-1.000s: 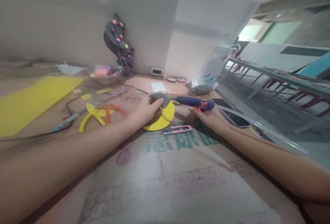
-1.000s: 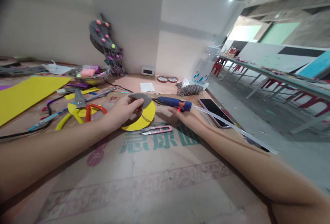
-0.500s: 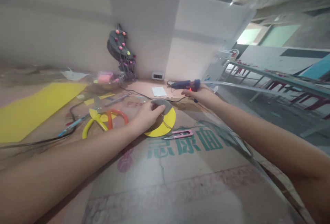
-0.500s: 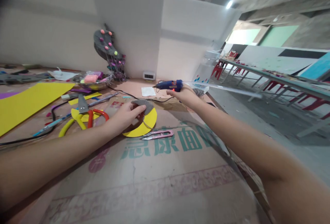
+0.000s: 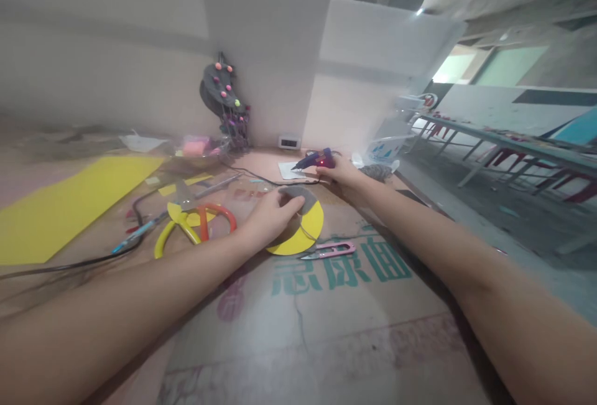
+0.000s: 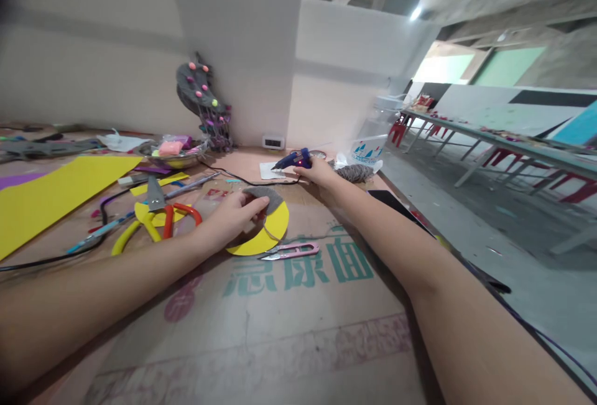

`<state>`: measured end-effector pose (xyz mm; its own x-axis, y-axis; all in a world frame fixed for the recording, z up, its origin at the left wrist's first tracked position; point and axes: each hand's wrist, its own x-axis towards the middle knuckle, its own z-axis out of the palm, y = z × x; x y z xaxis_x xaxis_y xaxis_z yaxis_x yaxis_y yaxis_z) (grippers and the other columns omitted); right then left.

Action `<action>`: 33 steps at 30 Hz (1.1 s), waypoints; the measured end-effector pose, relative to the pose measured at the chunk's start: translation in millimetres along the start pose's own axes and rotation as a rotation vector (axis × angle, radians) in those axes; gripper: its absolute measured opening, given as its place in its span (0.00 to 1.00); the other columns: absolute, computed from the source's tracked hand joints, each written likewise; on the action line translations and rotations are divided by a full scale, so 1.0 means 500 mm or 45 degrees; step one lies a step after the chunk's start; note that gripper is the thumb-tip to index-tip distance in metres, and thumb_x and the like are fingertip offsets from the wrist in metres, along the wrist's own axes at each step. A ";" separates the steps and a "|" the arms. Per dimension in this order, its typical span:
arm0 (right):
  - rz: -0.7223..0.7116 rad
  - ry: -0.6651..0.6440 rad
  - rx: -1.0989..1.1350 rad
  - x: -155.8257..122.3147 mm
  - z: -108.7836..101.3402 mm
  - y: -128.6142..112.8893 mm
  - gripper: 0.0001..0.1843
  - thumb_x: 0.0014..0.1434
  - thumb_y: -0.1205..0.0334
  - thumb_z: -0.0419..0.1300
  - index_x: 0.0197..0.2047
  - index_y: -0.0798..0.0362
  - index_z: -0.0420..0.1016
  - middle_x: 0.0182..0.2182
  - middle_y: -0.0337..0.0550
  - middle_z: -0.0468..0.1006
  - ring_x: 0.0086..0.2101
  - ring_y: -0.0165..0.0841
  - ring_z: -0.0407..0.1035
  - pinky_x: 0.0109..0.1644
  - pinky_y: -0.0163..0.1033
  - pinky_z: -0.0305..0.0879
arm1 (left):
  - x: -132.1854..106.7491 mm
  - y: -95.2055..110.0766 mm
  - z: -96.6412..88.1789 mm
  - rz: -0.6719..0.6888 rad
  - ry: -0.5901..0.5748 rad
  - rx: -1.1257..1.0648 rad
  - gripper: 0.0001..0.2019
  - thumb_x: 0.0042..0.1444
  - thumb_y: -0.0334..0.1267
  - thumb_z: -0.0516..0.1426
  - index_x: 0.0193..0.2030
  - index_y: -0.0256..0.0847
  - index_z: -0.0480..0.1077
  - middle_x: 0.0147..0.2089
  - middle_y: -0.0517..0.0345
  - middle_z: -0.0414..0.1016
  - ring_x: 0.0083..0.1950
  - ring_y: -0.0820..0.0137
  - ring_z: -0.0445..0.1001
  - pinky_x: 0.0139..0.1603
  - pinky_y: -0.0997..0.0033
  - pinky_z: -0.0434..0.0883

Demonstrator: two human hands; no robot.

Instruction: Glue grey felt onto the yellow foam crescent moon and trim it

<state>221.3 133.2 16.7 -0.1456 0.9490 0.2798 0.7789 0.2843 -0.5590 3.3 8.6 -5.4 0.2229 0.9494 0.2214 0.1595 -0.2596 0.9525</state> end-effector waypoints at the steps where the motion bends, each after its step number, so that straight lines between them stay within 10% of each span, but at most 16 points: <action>1: -0.008 -0.014 -0.017 -0.004 -0.009 0.002 0.22 0.55 0.57 0.65 0.52 0.55 0.75 0.45 0.50 0.81 0.44 0.40 0.73 0.51 0.42 0.67 | 0.001 -0.002 0.000 0.010 -0.006 0.011 0.13 0.55 0.41 0.55 0.41 0.36 0.74 0.32 0.57 0.77 0.31 0.71 0.73 0.36 0.73 0.68; 18: -0.139 0.100 -0.285 -0.125 -0.060 -0.048 0.15 0.60 0.53 0.58 0.43 0.56 0.75 0.42 0.50 0.78 0.42 0.41 0.70 0.48 0.43 0.62 | -0.003 0.002 -0.004 0.013 0.062 -0.048 0.13 0.55 0.44 0.56 0.40 0.36 0.73 0.34 0.56 0.76 0.33 0.70 0.72 0.34 0.74 0.67; 26: -0.097 -0.388 0.062 -0.285 -0.047 -0.144 0.15 0.58 0.51 0.59 0.42 0.53 0.76 0.36 0.42 0.79 0.30 0.30 0.68 0.32 0.35 0.61 | -0.006 0.007 -0.011 0.055 0.163 -0.048 0.11 0.55 0.43 0.55 0.35 0.36 0.72 0.29 0.59 0.74 0.31 0.71 0.71 0.34 0.73 0.67; 33: 0.138 -0.638 0.513 -0.295 -0.035 -0.124 0.10 0.56 0.55 0.59 0.37 0.52 0.74 0.24 0.35 0.71 0.23 0.27 0.64 0.24 0.33 0.62 | -0.009 0.023 -0.008 0.019 0.154 -0.060 0.09 0.55 0.40 0.55 0.32 0.37 0.71 0.26 0.62 0.70 0.29 0.72 0.69 0.34 0.74 0.67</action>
<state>205.0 -27.1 23.7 -0.4222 0.8959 -0.1381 0.5296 0.1201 -0.8397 0.4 2.0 5.1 0.1072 0.9606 0.2566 0.1112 -0.2680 0.9570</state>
